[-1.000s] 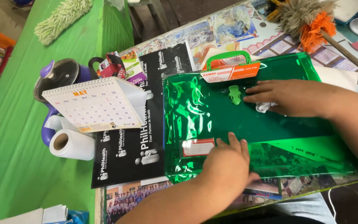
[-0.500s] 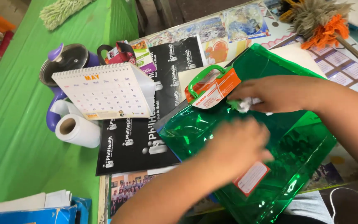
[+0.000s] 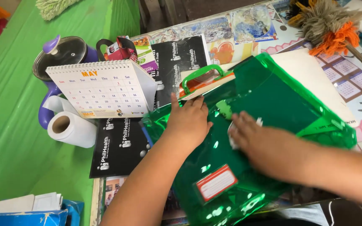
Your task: Cleaning and organizing plastic folders and documents using a cloth.
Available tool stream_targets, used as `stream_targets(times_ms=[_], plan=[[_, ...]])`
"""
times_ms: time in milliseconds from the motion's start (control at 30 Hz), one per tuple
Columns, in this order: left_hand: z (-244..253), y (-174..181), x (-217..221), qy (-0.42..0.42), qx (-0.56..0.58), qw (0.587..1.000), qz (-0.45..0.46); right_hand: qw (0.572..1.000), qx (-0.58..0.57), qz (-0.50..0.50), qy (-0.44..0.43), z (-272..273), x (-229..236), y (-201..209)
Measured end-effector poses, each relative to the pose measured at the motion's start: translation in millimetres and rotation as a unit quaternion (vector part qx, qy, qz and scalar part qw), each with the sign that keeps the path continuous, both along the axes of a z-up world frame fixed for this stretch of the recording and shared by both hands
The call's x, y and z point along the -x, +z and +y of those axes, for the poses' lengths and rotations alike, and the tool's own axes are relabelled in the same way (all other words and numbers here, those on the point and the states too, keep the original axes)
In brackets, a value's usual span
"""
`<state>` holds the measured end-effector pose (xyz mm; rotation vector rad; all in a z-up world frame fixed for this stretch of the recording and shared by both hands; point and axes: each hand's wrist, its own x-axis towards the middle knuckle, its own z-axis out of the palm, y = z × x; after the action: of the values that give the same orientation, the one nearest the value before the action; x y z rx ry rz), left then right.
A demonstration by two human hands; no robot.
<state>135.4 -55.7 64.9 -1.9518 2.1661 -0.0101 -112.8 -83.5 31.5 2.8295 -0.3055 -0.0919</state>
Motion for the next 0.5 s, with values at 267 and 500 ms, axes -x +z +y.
stream_targets(times_ms=[267, 500], plan=[[4.2, 29.0, 27.3, -0.124, 0.350, 0.916, 0.149, 0.968, -0.236, -0.011, -0.080, -38.4, -0.3, 62.3], [-14.0, -54.5, 30.2, -0.115, 0.242, 0.961, 0.066, 0.943, -0.038, -0.023, -0.330, -103.6, 20.8, 33.8]])
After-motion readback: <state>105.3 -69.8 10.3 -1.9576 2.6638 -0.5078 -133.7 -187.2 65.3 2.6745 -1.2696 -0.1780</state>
